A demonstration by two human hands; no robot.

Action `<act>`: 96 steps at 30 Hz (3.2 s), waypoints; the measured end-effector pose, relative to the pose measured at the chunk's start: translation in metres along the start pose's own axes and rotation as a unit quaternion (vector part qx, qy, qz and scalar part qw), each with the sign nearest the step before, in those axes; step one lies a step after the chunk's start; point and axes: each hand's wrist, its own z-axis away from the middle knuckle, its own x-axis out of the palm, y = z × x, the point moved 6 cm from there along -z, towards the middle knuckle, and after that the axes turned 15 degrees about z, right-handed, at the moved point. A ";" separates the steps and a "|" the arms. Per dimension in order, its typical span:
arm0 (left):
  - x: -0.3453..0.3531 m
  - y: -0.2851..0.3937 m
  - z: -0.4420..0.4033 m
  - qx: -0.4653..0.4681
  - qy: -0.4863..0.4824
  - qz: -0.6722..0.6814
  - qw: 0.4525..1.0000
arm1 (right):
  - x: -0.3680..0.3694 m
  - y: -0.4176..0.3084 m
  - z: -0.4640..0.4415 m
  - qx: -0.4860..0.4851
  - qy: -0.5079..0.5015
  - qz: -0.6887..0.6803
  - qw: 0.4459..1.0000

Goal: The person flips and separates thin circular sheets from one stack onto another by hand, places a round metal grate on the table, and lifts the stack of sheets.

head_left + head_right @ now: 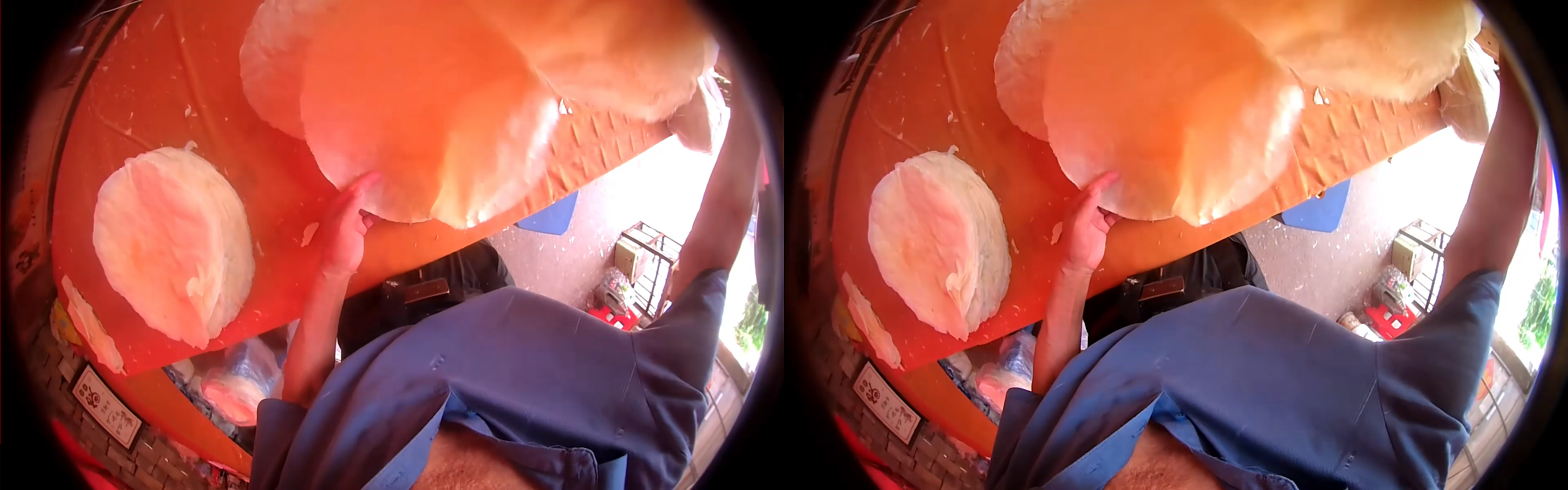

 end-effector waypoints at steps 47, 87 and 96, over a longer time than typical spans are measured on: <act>-0.009 0.074 -0.035 0.118 0.081 0.033 0.989 | 0.045 -0.097 0.184 0.501 -0.092 -0.462 0.726; -0.005 0.083 -0.061 0.032 0.069 0.103 0.992 | 0.207 -0.303 0.128 -0.119 -0.136 -0.185 0.966; 0.003 0.085 -0.052 0.059 0.066 0.094 0.992 | 0.231 -0.315 0.138 -0.149 -0.182 -0.005 0.972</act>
